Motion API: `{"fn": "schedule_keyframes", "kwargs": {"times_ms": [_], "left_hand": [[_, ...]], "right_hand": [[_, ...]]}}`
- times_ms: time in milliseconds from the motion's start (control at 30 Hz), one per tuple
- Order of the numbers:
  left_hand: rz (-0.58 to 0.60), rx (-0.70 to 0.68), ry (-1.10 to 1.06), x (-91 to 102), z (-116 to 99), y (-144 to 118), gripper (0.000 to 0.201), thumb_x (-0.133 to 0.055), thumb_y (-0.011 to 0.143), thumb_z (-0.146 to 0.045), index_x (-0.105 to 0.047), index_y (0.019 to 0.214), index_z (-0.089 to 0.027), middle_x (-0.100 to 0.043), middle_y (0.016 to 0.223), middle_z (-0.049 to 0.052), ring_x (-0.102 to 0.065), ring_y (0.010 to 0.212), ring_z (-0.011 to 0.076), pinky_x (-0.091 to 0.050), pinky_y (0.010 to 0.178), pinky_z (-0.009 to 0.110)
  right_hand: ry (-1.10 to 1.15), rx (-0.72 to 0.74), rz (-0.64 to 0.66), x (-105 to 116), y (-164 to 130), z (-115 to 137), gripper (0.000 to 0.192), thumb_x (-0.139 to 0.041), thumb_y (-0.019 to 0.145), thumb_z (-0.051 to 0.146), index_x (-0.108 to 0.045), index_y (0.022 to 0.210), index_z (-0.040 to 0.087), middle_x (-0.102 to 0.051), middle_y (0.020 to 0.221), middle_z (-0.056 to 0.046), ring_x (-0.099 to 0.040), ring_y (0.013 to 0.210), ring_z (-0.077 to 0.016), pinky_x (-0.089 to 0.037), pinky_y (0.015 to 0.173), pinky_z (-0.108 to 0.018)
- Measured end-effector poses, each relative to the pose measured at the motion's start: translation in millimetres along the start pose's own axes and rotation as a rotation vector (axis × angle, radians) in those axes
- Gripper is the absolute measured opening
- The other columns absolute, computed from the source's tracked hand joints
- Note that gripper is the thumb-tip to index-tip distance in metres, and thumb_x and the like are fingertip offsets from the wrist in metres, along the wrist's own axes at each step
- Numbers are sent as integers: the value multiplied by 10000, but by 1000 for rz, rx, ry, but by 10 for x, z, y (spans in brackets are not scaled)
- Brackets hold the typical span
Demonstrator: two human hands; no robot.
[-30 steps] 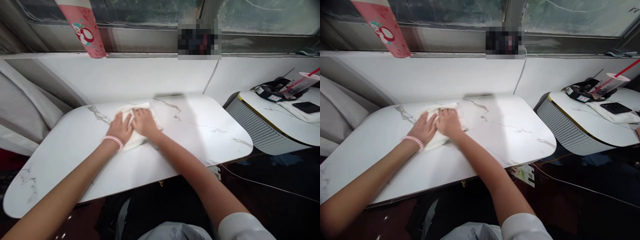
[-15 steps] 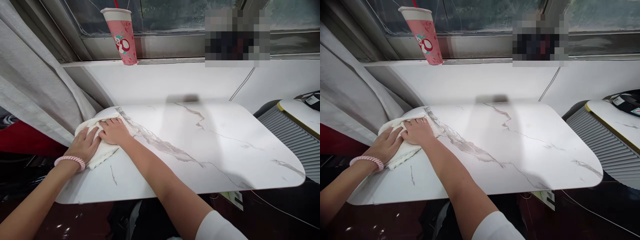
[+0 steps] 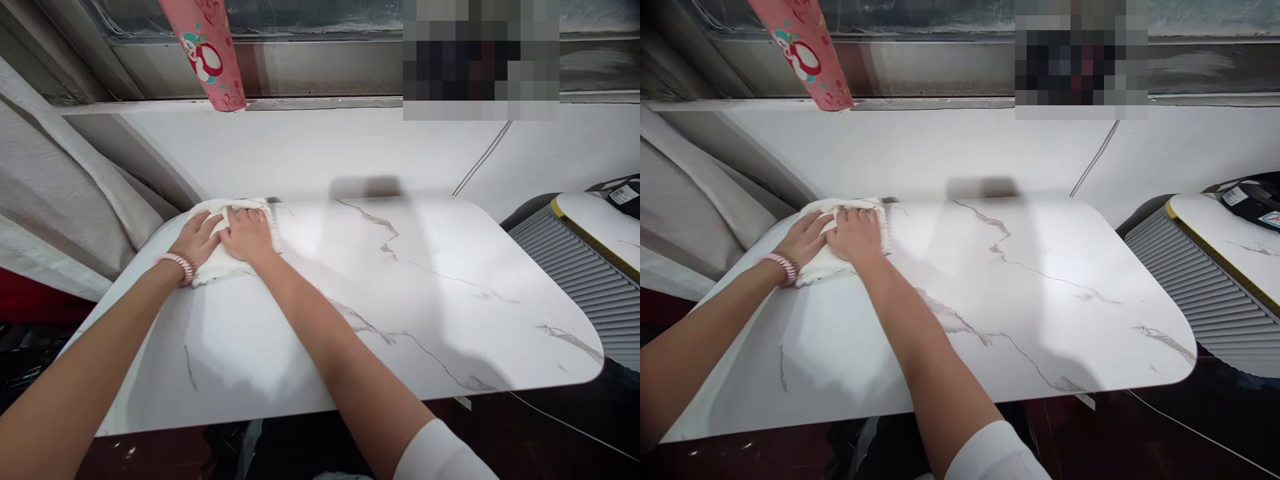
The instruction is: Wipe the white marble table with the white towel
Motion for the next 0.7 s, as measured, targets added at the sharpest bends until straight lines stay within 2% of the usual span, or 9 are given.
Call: {"fn": "schedule_keyframes", "kwargs": {"times_ms": [100, 200, 333, 433, 567, 633, 700], "left_hand": [[74, 3, -3, -196, -670, 302, 611, -256, 950, -367, -423, 1478, -109, -332, 1618, 147, -236, 1517, 225, -206, 1230, 395], [90, -19, -22, -350, -1507, 545, 608, -280, 972, -375, -381, 1515, -121, -280, 1634, 169, -202, 1532, 272, -194, 1231, 445], [97, -125, -71, -504, -2748, 695, 608, -282, 984, -393, -356, 1537, -155, -268, 1640, 168, -186, 1536, 308, -167, 1232, 495], [137, -200, -128, -604, -3603, 704, 616, -270, 990, -416, -338, 1548, -164, -256, 1648, 155, -175, 1540, 303, -141, 1243, 487], [203, -335, -210, -707, -4557, 675, 620, -284, 996, -429, -319, 1558, -171, -233, 1660, 135, -152, 1547, 282, -96, 1258, 450], [222, -401, -249, -734, -4900, 666, 619, -291, 997, -436, -325, 1556, -172, -226, 1665, 118, -139, 1549, 272, -86, 1263, 441], [240, -443, -278, -755, -5121, 671, 613, -292, 997, -438, -338, 1550, -176, -229, 1667, 101, -139, 1549, 264, -87, 1266, 440]], "right_hand": [[-55, -51, -10, 338, -89, -620, 476, -405, 972, 265, -528, 1397, 89, -575, 1413, -157, -486, 1317, -297, -267, 1187, -474], [-74, -99, -43, 786, -282, -1357, 499, -415, 949, 228, -514, 1426, 119, -564, 1439, -137, -478, 1331, -289, -279, 1179, -493], [-123, -174, -70, 1421, -715, -2351, 507, -417, 929, 233, -546, 1408, 124, -567, 1442, -126, -485, 1337, -287, -302, 1172, -493], [-164, -249, -100, 1900, -1154, -2981, 505, -410, 930, 273, -570, 1389, 138, -574, 1439, -113, -487, 1345, -281, -332, 1167, -470], [-215, -352, -162, 2460, -1763, -3580, 521, -398, 923, 307, -573, 1388, 153, -582, 1434, -109, -509, 1335, -274, -363, 1159, -460], [-242, -394, -198, 2669, -2003, -3777, 521, -399, 913, 314, -582, 1376, 163, -585, 1432, -105, -508, 1338, -282, -367, 1154, -489], [-260, -438, -229, 2811, -2163, -3923, 512, -404, 902, 321, -597, 1357, 190, -596, 1421, -94, -512, 1332, -293, -376, 1139, -525]]}}
Point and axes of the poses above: each hand's wrist, its own y-axis towards the middle knuckle, its own x-axis out of the back of the hand, z = x × y, the point moved 10 cm from there along y, towards the middle knuckle
